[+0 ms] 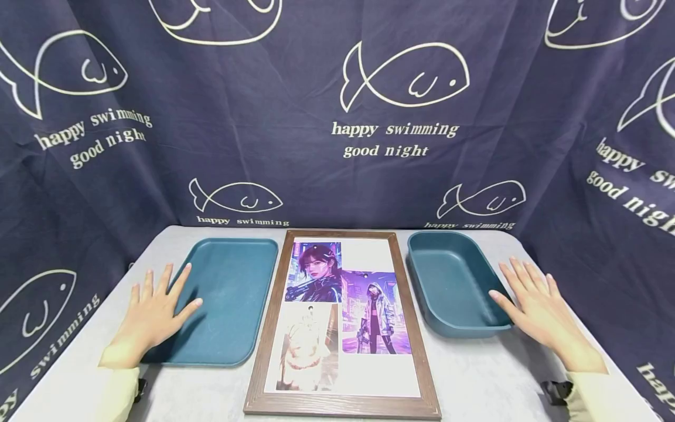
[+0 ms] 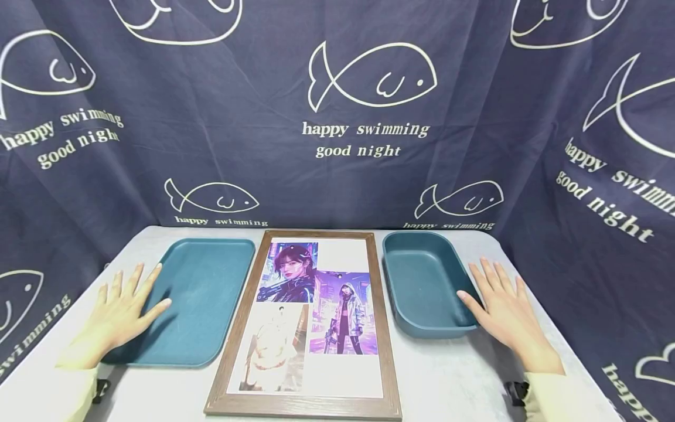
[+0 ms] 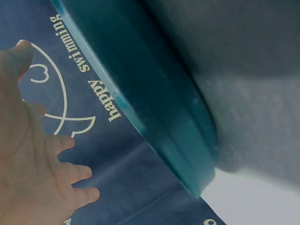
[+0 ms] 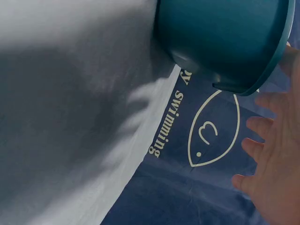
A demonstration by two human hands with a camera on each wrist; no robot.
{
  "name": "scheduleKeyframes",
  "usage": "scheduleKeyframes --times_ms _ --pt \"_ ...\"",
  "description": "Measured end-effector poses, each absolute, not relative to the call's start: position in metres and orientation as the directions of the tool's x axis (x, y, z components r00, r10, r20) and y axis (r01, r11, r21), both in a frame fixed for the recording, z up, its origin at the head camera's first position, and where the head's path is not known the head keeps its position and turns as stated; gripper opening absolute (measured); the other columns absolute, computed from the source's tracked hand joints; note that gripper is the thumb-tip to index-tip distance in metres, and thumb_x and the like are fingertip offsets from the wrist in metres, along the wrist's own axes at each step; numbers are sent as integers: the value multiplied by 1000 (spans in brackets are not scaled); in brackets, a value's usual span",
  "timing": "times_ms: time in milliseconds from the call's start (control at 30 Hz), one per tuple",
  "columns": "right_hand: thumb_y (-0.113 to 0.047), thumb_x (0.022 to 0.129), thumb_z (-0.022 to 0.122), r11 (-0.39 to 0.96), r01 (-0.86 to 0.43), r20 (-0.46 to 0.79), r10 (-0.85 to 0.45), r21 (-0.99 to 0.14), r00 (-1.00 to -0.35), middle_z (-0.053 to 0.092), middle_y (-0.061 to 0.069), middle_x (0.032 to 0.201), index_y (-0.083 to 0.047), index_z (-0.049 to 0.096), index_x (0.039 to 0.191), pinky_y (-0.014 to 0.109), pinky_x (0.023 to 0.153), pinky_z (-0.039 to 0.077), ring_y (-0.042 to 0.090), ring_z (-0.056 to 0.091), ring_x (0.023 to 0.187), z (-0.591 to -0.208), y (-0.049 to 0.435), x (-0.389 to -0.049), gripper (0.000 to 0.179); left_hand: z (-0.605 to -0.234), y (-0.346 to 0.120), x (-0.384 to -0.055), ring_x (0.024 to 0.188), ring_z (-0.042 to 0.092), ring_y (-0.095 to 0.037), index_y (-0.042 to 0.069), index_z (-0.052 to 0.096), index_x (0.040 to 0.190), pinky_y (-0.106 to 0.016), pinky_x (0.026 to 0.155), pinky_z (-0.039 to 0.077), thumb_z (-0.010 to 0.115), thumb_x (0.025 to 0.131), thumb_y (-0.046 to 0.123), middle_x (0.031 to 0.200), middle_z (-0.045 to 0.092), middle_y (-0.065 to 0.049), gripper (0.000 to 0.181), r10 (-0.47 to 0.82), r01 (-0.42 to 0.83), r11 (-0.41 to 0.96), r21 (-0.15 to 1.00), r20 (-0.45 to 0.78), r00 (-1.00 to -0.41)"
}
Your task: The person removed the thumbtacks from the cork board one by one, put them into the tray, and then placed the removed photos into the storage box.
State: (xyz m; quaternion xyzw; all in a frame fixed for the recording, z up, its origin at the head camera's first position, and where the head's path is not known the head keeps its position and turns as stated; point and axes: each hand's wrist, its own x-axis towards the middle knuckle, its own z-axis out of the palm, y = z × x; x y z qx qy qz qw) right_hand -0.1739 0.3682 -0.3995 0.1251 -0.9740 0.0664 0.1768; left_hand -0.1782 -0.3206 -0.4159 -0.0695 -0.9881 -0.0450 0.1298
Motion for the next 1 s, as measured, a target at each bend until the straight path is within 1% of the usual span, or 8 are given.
scheduleKeyframes --times_ms 200,367,500,600,800,1000 --pt "-41 91 49 955 -287 387 -238 -72 -891 27 22 146 -8 27 143 53 110 -7 32 9 141 -395 362 -180 66 -414 -318 -180 123 21 -61 23 10 148 -71 93 14 47 86 55 145 22 -27 78 151 175 983 56 296 -943" --pt "-40 89 51 947 -315 422 -263 -57 -868 33 21 142 -6 33 140 53 111 1 36 25 134 -389 354 -186 64 -411 -312 -184 123 24 -59 22 15 147 -70 92 17 50 86 53 143 27 -26 77 180 197 980 21 319 -931" --pt "-39 87 55 940 -340 464 -283 -42 -839 40 21 137 -4 40 135 48 111 9 36 35 126 -385 348 -190 62 -409 -307 -187 123 25 -57 22 16 147 -69 93 19 52 85 52 143 28 -25 77 205 216 976 -2 327 -923" --pt "-38 86 56 935 -354 475 -297 -34 -828 42 22 135 -3 42 134 47 109 14 36 37 124 -382 344 -192 61 -407 -303 -189 124 26 -56 22 17 147 -67 93 21 54 84 50 142 29 -24 78 223 231 973 -16 336 -915" --pt "-36 87 56 922 -386 472 -323 -39 -820 44 22 132 -2 42 133 53 101 21 36 39 122 -377 336 -196 59 -403 -293 -191 124 27 -53 19 25 144 -65 94 21 56 84 48 142 32 -22 74 252 267 964 -5 349 -903" --pt "-35 86 58 908 -418 488 -354 -24 -798 48 19 130 -3 45 131 50 97 26 34 43 120 -374 324 -196 57 -401 -283 -192 124 30 -50 16 28 142 -64 95 23 58 83 45 141 34 -20 72 285 297 955 -23 358 -889"
